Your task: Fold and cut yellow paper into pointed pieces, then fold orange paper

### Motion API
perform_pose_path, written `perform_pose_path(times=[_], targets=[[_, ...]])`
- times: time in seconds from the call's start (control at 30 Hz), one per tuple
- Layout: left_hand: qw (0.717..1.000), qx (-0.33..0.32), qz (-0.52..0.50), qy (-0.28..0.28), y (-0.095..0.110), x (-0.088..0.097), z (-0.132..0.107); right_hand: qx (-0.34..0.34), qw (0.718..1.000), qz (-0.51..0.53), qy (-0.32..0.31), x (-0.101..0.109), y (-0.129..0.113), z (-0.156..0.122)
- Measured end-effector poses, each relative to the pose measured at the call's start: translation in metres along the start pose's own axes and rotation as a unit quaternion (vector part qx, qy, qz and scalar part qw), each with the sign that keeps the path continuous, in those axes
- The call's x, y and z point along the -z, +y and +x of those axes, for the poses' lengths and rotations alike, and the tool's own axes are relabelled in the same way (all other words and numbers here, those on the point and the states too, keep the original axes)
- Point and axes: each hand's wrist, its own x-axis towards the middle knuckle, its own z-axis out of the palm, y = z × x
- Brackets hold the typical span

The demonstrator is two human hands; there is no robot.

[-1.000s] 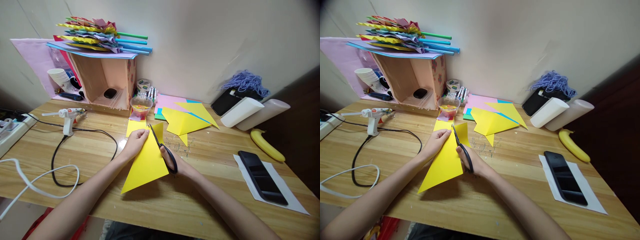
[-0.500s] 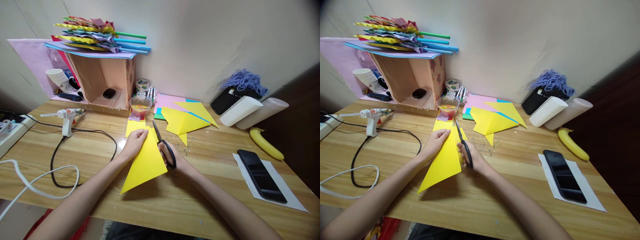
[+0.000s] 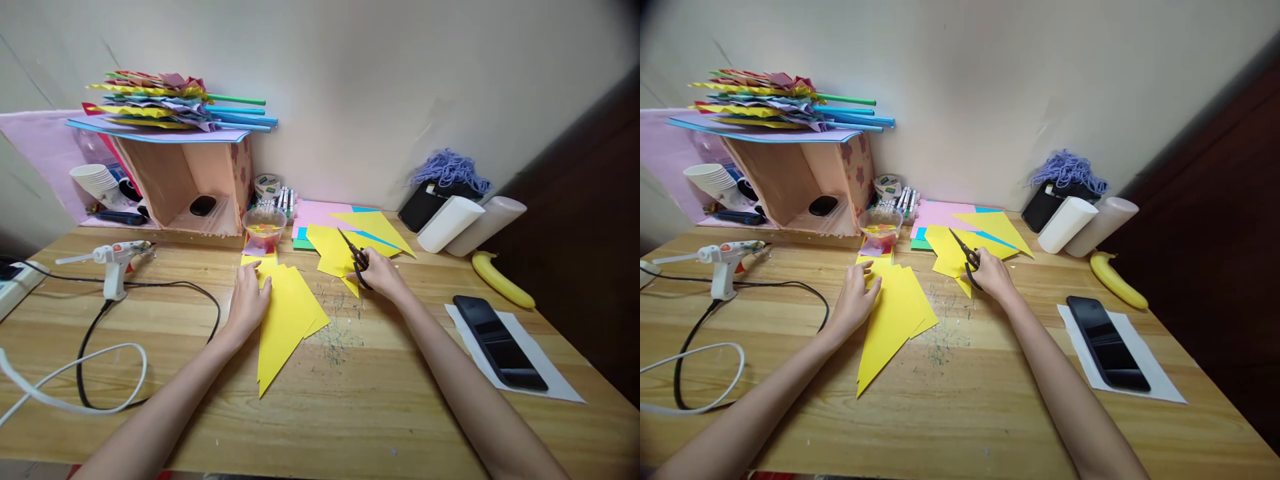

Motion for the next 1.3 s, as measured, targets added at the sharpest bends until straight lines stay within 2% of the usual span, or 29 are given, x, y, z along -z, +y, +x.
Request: perform_pose_path(times=[0.1, 0.3, 0.43, 0.57, 0.63, 0.7, 0.77, 0.87, 0.93, 1.0, 1.07, 1.17, 1.3], targets=[[1.0, -0.017, 0.002, -0.025, 0.002, 0.0, 0.0, 0.034, 0.999, -0.033, -0.024, -0.003, 0.005, 0.001], [0.998, -0.023, -0.026, -0.048, 0.005, -0.001, -0.001, 0.186, 0.981, -0.056, -0.026, -0.005, 0.012, 0.001], [0.997, -0.034, -0.037, -0.056, 0.007, 0.0, -0.001, 0.22, 0.974, -0.061, -0.001, -0.009, 0.013, 0.0], [0.994, -0.051, -0.05, -0.077, 0.01, 0.0, -0.002, 0.2, 0.977, -0.06, 0.029, -0.012, 0.011, -0.001], [0.99, -0.062, -0.066, -0.104, 0.015, 0.001, -0.004, 0.167, 0.984, -0.014, 0.067, -0.01, 0.003, -0.003], [0.983, -0.083, -0.084, -0.141, 0.021, 0.003, -0.007, 0.115, 0.98, 0.108, 0.118, -0.005, -0.011, -0.007], [0.975, -0.112, -0.091, -0.172, 0.029, 0.006, -0.01, 0.065, 0.949, 0.275, 0.142, 0.004, -0.031, -0.014], [0.964, -0.126, -0.102, -0.213, 0.04, 0.012, -0.016, 0.021, 0.881, 0.466, 0.075, 0.016, -0.063, -0.028], [0.948, -0.105, -0.153, -0.259, 0.045, 0.014, -0.02, -0.01, 0.854, 0.519, 0.033, 0.018, -0.08, -0.038], [0.917, -0.075, -0.236, -0.312, 0.05, 0.015, -0.023, -0.038, 0.835, 0.549, -0.019, 0.012, -0.091, -0.047], [0.886, -0.045, -0.308, -0.343, 0.053, 0.013, -0.026, -0.042, 0.815, 0.572, -0.086, 0.003, -0.099, -0.055], [0.87, 0.02, -0.367, -0.329, 0.054, 0.01, -0.026, -0.03, 0.795, 0.585, -0.161, -0.006, -0.106, -0.061], [0.846, 0.143, -0.422, -0.294, 0.046, 0.007, -0.018, -0.02, 0.786, 0.594, -0.171, -0.003, -0.106, -0.06]])
